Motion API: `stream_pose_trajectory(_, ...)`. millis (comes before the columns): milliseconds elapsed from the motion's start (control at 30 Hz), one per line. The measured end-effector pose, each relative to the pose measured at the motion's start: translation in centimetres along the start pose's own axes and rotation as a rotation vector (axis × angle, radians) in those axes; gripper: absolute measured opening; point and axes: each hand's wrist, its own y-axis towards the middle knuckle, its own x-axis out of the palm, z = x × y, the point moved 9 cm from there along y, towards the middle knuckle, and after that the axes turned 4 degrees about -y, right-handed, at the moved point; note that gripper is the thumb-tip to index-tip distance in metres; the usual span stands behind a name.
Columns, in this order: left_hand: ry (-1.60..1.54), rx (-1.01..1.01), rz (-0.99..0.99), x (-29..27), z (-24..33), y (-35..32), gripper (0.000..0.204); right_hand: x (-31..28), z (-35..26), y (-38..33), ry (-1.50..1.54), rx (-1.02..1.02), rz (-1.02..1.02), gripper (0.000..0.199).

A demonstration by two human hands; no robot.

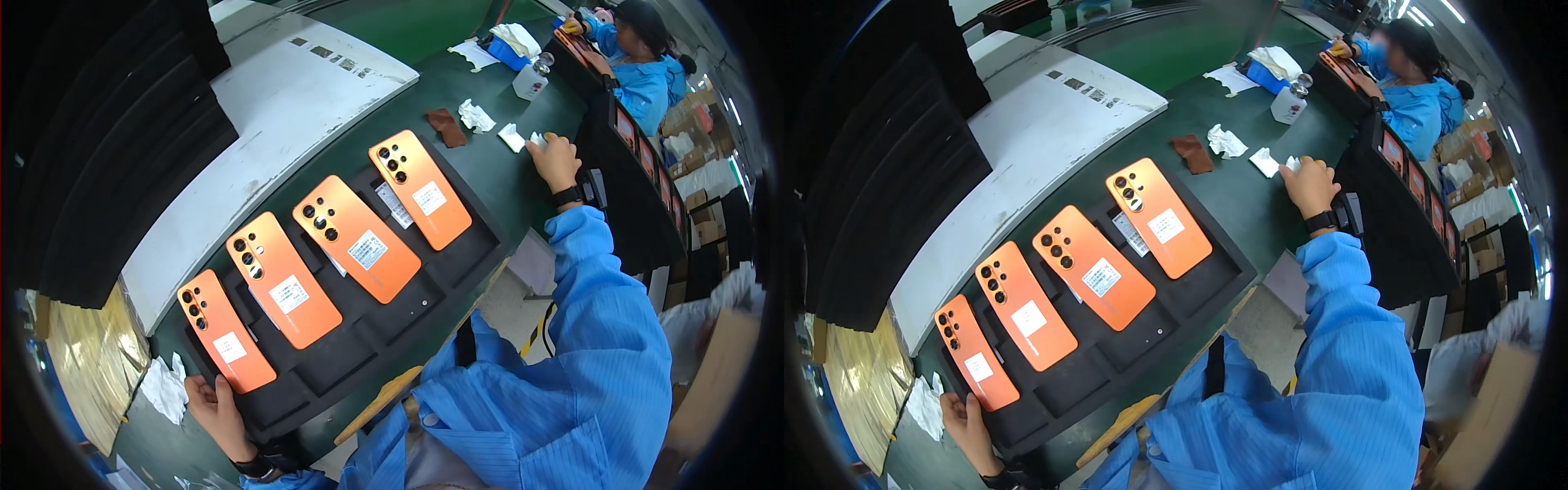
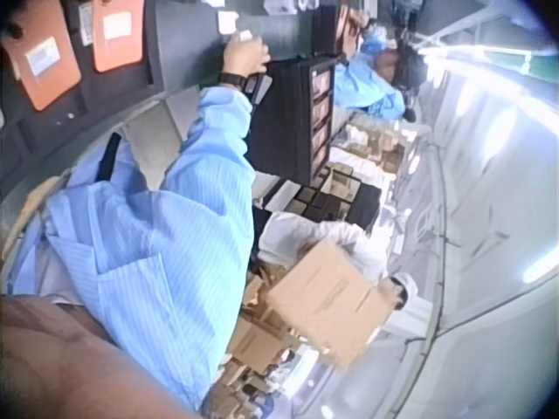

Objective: Cleaning and inspecting multiple orange smartphones on an assembly line using a cloth and yellow finger cots.

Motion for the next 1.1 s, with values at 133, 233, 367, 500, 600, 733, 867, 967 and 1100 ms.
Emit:
stream_pose_trajectory(133,0.000,0.002,0.018,-0.6,0.3,-0.5,0.020,1.5,-0.8,0.7,-0.058,-0.090,0.064,0.033)
stream_pose_trajectory(233,-0.033,0.055,0.100,-0.8,0.4,-1.0,0.022,2.0,-0.8,1.5,-0.058,-0.165,0.118,0.025)
stream_pose_trajectory(367,0.054,0.049,0.061,0.1,1.4,-0.2,0.030,4.1,3.3,5.0,0.296,-0.301,0.136,0.028)
stream_pose_trajectory(500,0.102,0.024,0.045,-0.2,2.4,-0.6,0.037,1.2,-0.3,5.1,0.744,-0.429,0.108,0.024)
stream_pose_trajectory(600,0.126,-0.011,0.016,-0.6,2.5,-0.8,0.041,-5.7,-8.8,-1.7,0.962,-0.575,-0.035,0.025)
stream_pose_trajectory(733,0.193,0.010,0.070,-1.0,1.9,-1.2,0.044,-10.6,-21.7,-14.5,1.302,-0.627,-0.437,0.023)
stream_pose_trajectory(867,-0.003,0.171,0.233,-2.4,3.5,-1.2,0.030,-12.4,-30.0,-24.9,1.565,-0.727,-0.844,0.021)
stream_pose_trajectory(967,-0.205,0.250,0.152,-2.0,5.1,-1.0,0.007,-13.8,-32.9,-29.7,1.574,-0.829,-0.911,0.021)
stream_pose_trajectory(1100,-0.527,0.243,-0.035,-0.5,5.3,-1.5,0.009,-16.7,-34.4,-36.1,1.461,-1.079,-0.747,0.017)
